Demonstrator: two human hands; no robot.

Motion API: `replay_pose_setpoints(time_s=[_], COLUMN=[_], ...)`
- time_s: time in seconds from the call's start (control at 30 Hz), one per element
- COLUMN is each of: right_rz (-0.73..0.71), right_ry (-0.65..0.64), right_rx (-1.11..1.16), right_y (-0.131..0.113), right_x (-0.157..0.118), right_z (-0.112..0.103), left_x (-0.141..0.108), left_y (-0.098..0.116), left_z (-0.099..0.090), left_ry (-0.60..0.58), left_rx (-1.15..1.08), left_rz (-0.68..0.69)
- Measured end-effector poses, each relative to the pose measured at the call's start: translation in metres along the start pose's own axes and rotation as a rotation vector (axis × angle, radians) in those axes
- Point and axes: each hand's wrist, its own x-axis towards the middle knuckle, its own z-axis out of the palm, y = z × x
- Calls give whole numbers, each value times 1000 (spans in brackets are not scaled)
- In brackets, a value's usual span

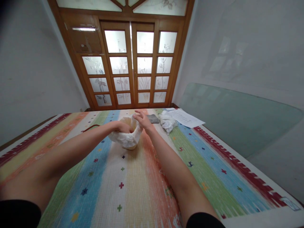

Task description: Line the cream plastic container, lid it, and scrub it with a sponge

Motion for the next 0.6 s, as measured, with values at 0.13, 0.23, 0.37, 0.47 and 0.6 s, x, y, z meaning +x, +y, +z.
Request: replay_pose_setpoints(time_s=[0.13,0.23,0.37,0.47,0.6], right_rz=[-100,-156,-198,-194,-194], right_ry=[-24,-37,-106,-93,2], right_rx=[-121,-144,-193,-241,-225], right_y=[-6,-8,-11,-9,0], right_x=[3,6,6,7,12], right_z=[-8,-12,-10,-6,-5], left_x=[-5,-6,-5,-8,-17], left_y=[2,3,6,10,13], left_z=[-7,-9,-9,-11,-15], left_ry=[-82,-6,82,103,122], left_rx=[-13,53,152,217,265], left_rz=[23,38,33,3,-41])
